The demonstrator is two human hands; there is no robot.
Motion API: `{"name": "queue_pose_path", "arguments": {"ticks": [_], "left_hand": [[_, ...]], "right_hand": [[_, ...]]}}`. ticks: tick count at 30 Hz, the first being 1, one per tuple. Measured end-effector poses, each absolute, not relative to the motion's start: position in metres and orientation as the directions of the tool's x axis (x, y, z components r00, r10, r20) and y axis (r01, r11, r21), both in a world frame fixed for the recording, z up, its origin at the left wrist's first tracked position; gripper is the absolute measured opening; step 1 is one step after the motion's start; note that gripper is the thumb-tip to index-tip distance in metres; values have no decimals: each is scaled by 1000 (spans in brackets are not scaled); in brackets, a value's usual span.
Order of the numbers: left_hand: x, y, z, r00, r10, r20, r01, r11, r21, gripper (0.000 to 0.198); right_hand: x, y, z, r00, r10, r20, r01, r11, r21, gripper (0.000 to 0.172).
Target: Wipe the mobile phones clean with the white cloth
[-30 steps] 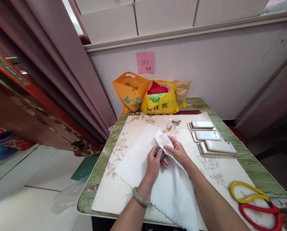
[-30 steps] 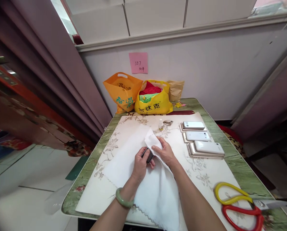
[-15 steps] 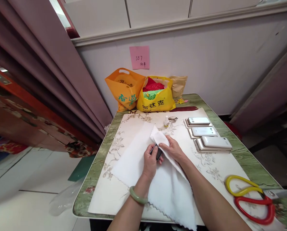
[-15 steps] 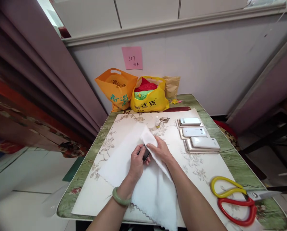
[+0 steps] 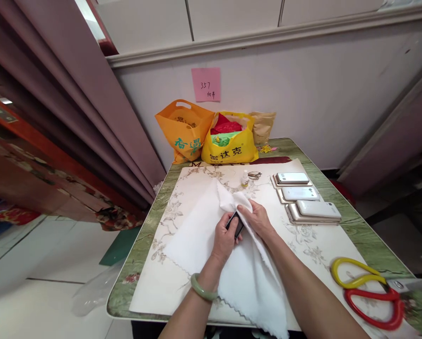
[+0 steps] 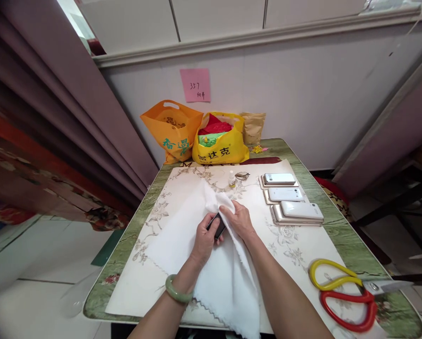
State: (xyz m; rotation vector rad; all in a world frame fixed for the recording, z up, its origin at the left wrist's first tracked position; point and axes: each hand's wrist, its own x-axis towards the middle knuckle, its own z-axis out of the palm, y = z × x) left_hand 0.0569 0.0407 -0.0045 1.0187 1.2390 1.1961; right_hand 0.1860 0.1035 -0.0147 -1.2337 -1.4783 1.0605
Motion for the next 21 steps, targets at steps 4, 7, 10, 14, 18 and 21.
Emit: {"name": "queue_pose_path", "arguments": {"ticks": [4, 7, 10, 14, 18, 21], "left_hand": [[57, 40, -4, -49, 992, -119, -62, 116, 991, 34], [57, 42, -7, -90, 987, -132, -135, 120, 984, 33], [57, 42, -8, -140, 981, -136, -219, 103, 970, 32], [58, 41, -4, -106, 986, -133, -153, 116, 981, 33], [58, 41, -3, -54, 988, -146, -129, 138, 982, 33], [56, 42, -4, -64, 983, -172, -239, 153, 959, 35]], "right_hand": [[185, 107, -21, 41, 997, 71, 232, 59, -971, 54], [183, 106, -22, 2, 998, 65, 172, 64, -983, 52], [184, 105, -18, -152, 979, 138, 140, 159, -977, 47], [187, 105, -15, -107, 986, 127, 180, 145, -973, 46], [184, 105, -19, 40, 998, 43, 146, 37, -989, 56], [185, 104, -21, 56, 998, -36, -7, -36, -999, 61]]}}
